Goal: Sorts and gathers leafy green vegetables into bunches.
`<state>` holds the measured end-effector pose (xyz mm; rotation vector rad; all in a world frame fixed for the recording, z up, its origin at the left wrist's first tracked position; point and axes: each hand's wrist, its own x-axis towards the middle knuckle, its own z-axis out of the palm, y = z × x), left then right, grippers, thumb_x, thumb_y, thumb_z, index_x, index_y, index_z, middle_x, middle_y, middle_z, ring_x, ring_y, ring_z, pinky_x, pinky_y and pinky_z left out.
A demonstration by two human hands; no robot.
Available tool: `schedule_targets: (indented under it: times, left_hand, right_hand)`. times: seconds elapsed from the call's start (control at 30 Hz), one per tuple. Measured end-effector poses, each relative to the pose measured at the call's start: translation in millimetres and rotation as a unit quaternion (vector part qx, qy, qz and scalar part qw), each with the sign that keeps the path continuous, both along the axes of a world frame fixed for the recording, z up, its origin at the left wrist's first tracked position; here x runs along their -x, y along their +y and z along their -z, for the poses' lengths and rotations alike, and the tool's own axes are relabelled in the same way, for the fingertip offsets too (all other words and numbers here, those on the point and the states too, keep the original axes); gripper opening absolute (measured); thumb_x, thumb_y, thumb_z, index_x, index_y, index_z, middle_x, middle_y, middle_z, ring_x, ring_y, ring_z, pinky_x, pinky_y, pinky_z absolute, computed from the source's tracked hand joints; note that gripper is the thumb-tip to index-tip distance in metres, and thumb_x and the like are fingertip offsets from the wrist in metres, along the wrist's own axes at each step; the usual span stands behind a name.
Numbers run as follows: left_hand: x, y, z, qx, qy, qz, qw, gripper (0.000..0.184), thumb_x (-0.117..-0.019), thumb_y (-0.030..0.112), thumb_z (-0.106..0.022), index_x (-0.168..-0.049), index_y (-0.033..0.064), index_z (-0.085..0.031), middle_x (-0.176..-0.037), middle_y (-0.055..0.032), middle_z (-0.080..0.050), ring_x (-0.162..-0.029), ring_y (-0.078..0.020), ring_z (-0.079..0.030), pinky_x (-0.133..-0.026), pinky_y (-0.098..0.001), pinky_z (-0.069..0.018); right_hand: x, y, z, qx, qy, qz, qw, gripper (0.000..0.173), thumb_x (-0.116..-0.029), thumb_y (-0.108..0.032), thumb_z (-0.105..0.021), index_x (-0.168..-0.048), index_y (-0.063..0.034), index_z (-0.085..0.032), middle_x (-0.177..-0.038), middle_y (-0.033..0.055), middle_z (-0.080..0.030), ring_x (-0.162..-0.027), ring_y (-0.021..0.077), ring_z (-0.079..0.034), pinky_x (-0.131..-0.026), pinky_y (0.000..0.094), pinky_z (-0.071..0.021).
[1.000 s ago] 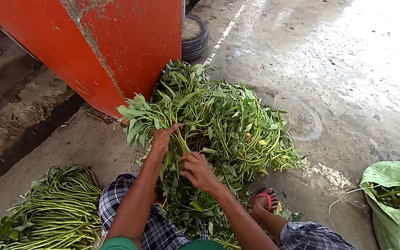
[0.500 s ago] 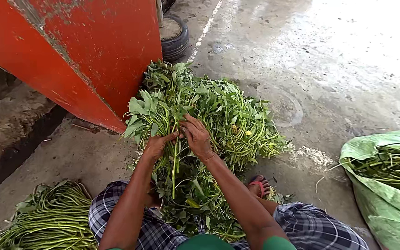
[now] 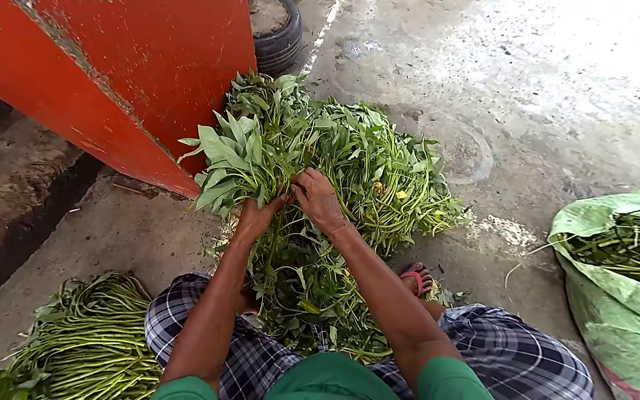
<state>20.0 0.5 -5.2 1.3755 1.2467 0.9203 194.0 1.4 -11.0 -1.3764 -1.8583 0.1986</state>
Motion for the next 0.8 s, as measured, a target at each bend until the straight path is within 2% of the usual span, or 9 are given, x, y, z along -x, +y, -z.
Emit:
schedule_targets:
  times: [0.1, 0.2, 0.27, 0.37, 0.43, 0.53, 0.6, 0.67, 0.8]
  left_hand:
    - [-3, -14, -4, 0.019, 0.051, -0.031, 0.998, 0.042, -0.097, 0.026, -0.073, -0.131, 0.0047, -0.061, -0.113, -0.0088, -0.07, -0.101, -0.0133, -0.068, -0.093, -0.0364, -0.056]
    - [-21, -27, -21, 0.023, 0.131, -0.049, 0.99, 0.057, -0.0979, 0.032, -0.071, -0.138, -0.0055, -0.054, -0.131, -0.0214, -0.064, -0.125, -0.0262, -0.061, -0.11, -0.0445, -0.0471]
    - [-30, -30, -25, 0.003, 0.18, -0.033, 0.983, 0.061, -0.1012, 0.033, -0.066, -0.141, -0.0105, -0.05, -0.139, -0.0313, -0.056, -0.134, -0.04, -0.053, -0.115, -0.0554, -0.0381]
    - [-32, -23, -19, -0.021, 0.176, -0.048, 0.983, 0.065, -0.1015, 0.033, -0.064, -0.141, -0.0155, -0.047, -0.141, -0.0384, -0.05, -0.136, -0.0476, -0.048, -0.117, -0.0597, -0.0339]
    - [-34, -15, -11, -0.023, 0.104, -0.095, 0.99, 0.062, -0.0986, 0.023, -0.068, -0.142, -0.0142, -0.045, -0.139, -0.0323, -0.054, -0.131, -0.0321, -0.054, -0.114, -0.0446, -0.0398]
    - [-34, -10, -8, -0.002, -0.022, -0.117, 0.993, 0.077, -0.0961, 0.01, -0.069, -0.154, -0.0117, -0.022, -0.146, -0.0272, -0.047, -0.133, -0.0194, -0.052, -0.115, -0.0323, -0.0401]
    - [-33, -7, -7, -0.012, -0.075, -0.128, 0.989, 0.06, -0.0972, 0.004, -0.065, -0.146, -0.0091, -0.032, -0.114, -0.0114, -0.065, -0.098, -0.0067, -0.066, -0.09, -0.0241, -0.0552]
    - [-28, -2, -5, -0.009, -0.14, -0.115, 0.983, 0.032, -0.0995, -0.001, -0.058, -0.128, -0.0049, -0.045, -0.083, -0.0004, -0.071, -0.068, -0.006, -0.069, -0.066, -0.0232, -0.0599]
    - [-17, 5, 3, -0.017, -0.158, -0.149, 0.976, 0.031, -0.1008, 0.0, -0.057, -0.129, -0.0044, -0.046, -0.083, 0.0007, -0.069, -0.068, -0.0059, -0.068, -0.066, -0.0225, -0.0592]
  right_hand:
    - [15, -11, 3, 0.131, 0.107, 0.045, 0.985, 0.019, -0.097, -0.012, -0.06, -0.103, 0.0011, -0.072, -0.101, 0.0177, -0.07, -0.1, 0.0329, -0.066, -0.086, 0.0527, -0.0515]
    - [22, -18, -1, 0.306, 0.434, 0.081, 0.844, 0.029, -0.1038, -0.012, -0.056, -0.125, 0.0058, -0.063, -0.119, 0.0198, -0.067, -0.109, 0.0245, -0.065, -0.098, 0.043, -0.0532]
    - [22, -21, -3, 0.323, 0.525, 0.09, 0.782, 0.033, -0.1061, -0.015, -0.054, -0.131, 0.0067, -0.058, -0.123, 0.0221, -0.064, -0.111, 0.0259, -0.062, -0.1, 0.0439, -0.0501]
    - [23, -32, 3, 0.292, 0.349, 0.054, 0.889, 0.042, -0.1118, -0.027, -0.042, -0.131, 0.0053, -0.06, -0.122, 0.0253, -0.067, -0.114, 0.034, -0.066, -0.102, 0.0523, -0.0502]
    - [28, -46, 5, 0.254, 0.215, 0.035, 0.943, 0.042, -0.1114, -0.028, -0.042, -0.142, -0.0037, -0.056, -0.13, 0.0214, -0.066, -0.118, 0.0361, -0.066, -0.103, 0.057, -0.0509]
    - [32, -56, 16, 0.216, 0.127, 0.061, 0.966, 0.043, -0.1099, -0.027, -0.048, -0.15, -0.0131, -0.053, -0.131, 0.0184, -0.068, -0.109, 0.0379, -0.071, -0.094, 0.0595, -0.0549]
    - [31, -61, 23, 0.185, 0.11, 0.071, 0.974, 0.037, -0.1094, -0.025, -0.048, -0.135, -0.0052, -0.064, -0.123, 0.0199, -0.071, -0.1, 0.0392, -0.073, -0.086, 0.0593, -0.0564]
    - [32, -68, 28, 0.143, 0.097, 0.061, 0.983, 0.032, -0.1084, -0.02, -0.049, -0.117, 0.0015, -0.071, -0.111, 0.0211, -0.074, -0.092, 0.0385, -0.074, -0.079, 0.0573, -0.0579]
    - [35, -89, 30, 0.064, 0.069, 0.043, 0.995, 0.023, -0.1049, -0.012, -0.054, -0.104, 0.0021, -0.072, -0.097, 0.019, -0.074, -0.079, 0.0346, -0.074, -0.068, 0.0517, -0.0595]
